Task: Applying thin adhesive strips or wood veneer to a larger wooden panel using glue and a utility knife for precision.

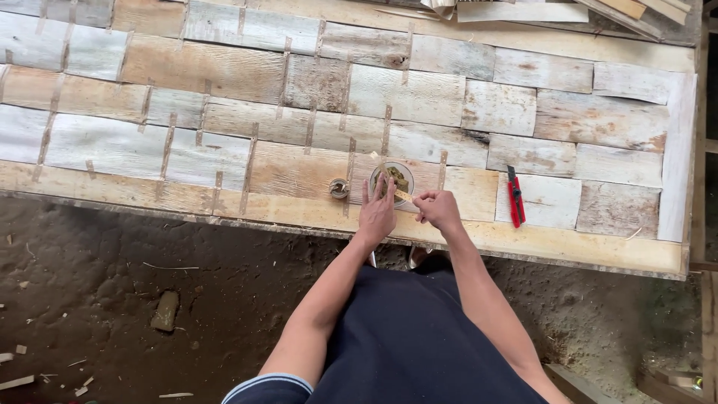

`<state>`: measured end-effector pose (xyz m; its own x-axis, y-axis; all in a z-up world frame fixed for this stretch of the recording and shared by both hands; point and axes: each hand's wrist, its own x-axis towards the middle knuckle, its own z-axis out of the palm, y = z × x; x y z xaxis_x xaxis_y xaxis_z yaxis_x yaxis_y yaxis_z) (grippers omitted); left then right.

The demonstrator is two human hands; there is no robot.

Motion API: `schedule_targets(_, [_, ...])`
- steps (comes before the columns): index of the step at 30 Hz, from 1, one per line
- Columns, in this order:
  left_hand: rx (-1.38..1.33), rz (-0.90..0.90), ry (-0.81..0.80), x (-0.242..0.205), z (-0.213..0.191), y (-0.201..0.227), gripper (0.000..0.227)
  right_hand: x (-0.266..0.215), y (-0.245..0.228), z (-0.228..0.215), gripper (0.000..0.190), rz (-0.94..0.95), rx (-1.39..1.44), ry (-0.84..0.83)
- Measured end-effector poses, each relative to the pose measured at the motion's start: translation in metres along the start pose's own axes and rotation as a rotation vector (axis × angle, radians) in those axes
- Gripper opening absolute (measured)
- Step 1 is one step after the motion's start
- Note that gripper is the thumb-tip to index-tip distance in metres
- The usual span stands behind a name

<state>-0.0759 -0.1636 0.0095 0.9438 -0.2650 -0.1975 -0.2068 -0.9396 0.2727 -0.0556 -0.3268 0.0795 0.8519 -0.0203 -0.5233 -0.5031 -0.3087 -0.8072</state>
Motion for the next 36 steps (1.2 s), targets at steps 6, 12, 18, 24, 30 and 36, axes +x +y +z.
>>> schedule_targets(6, [0.008,-0.002,-0.021,0.001,-0.001,-0.001,0.086,-0.015,-0.026,-0.013,0.023,-0.031,0.020,-0.027])
schedule_targets(12, [-0.007,-0.008,-0.034,0.003,0.003,-0.003,0.087,-0.020,-0.035,-0.023,0.022,-0.047,-0.002,-0.049])
schedule_targets(18, [-0.032,0.012,0.030,0.003,0.010,-0.005,0.086,-0.027,-0.052,-0.032,0.019,-0.041,0.019,-0.053])
schedule_targets(24, [-0.030,0.017,0.065,0.000,0.016,-0.007,0.085,-0.038,-0.066,-0.035,0.016,-0.021,0.022,-0.072])
schedule_targets(30, [-0.059,0.015,0.041,0.001,0.018,-0.007,0.086,-0.042,-0.076,-0.044,0.017,-0.034,0.015,-0.063])
schedule_targets(36, [-0.081,0.023,0.045,0.000,0.021,-0.009,0.085,-0.054,-0.090,-0.051,0.017,-0.048,0.011,-0.067])
